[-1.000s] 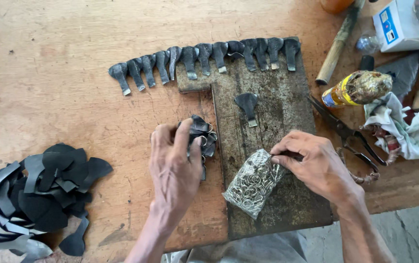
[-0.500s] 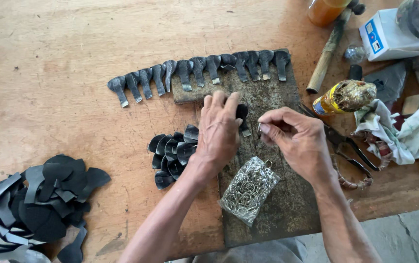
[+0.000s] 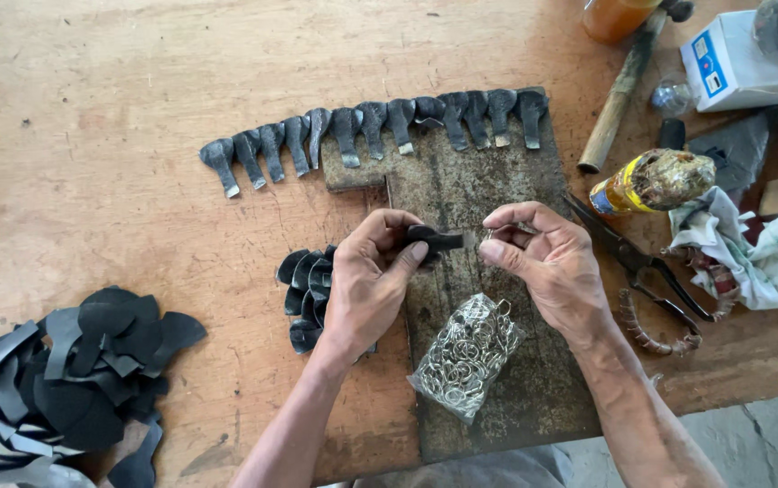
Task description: The person repeatedly picks a black rubber piece and a metal split ring, threads the ring through a hole in the rubber, and closes the ring to form a keychain. They place each finished unit into a growing pile on the workbench.
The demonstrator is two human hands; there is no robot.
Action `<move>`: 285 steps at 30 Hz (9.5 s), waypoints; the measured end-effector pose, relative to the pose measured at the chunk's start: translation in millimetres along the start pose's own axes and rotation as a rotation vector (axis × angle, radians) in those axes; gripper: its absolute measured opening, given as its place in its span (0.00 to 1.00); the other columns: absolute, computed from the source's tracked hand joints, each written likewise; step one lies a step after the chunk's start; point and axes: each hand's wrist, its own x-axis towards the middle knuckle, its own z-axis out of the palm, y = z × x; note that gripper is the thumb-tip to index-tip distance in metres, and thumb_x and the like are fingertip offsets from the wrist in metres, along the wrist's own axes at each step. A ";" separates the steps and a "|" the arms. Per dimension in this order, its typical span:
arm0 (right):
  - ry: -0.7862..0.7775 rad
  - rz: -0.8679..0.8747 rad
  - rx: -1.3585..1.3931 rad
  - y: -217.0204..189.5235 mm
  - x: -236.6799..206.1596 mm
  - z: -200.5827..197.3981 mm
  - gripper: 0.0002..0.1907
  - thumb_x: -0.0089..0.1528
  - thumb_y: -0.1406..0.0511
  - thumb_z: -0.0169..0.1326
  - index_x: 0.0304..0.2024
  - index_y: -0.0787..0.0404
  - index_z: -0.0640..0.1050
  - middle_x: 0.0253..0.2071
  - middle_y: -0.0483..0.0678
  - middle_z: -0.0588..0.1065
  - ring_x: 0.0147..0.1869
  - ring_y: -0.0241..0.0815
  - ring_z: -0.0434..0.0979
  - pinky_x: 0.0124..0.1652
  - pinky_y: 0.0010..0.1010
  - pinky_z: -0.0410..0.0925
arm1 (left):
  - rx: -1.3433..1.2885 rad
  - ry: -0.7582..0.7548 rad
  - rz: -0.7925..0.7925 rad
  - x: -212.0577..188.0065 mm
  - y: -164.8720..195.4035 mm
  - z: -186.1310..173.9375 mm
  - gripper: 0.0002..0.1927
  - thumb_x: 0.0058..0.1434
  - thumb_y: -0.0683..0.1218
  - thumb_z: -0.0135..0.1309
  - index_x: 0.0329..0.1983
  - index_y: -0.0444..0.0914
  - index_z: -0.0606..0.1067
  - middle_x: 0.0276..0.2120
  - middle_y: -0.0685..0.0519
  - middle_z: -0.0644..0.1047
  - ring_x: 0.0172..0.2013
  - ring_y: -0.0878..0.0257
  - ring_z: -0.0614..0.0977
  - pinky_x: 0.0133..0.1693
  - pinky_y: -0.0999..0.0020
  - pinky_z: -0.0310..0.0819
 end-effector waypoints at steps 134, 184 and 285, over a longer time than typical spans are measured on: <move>0.021 0.192 -0.303 1.7 4.1 9.5 0.13 0.59 0.70 0.63 0.47 0.67 0.82 0.34 0.51 0.83 0.33 0.36 0.83 0.34 0.24 0.78 | -0.101 -0.020 -0.101 -1.9 -4.0 3.9 0.15 0.70 0.40 0.49 0.59 0.33 0.72 0.47 0.46 0.82 0.47 0.62 0.85 0.47 0.66 0.87; 0.019 0.184 -0.177 12.6 0.1 -0.9 0.11 0.60 0.71 0.63 0.44 0.69 0.80 0.33 0.48 0.79 0.32 0.32 0.79 0.31 0.21 0.74 | -0.085 -0.122 -0.144 -5.3 -3.2 9.3 0.16 0.73 0.46 0.45 0.53 0.31 0.76 0.40 0.48 0.82 0.40 0.62 0.86 0.44 0.66 0.87; -0.192 0.057 -0.707 -31.0 -2.5 51.5 0.10 0.63 0.69 0.61 0.47 0.61 0.82 0.34 0.47 0.81 0.35 0.35 0.76 0.33 0.27 0.71 | 0.782 -0.047 0.300 -33.1 31.3 -6.1 0.10 0.67 0.39 0.55 0.51 0.36 0.73 0.40 0.45 0.80 0.43 0.50 0.82 0.45 0.54 0.76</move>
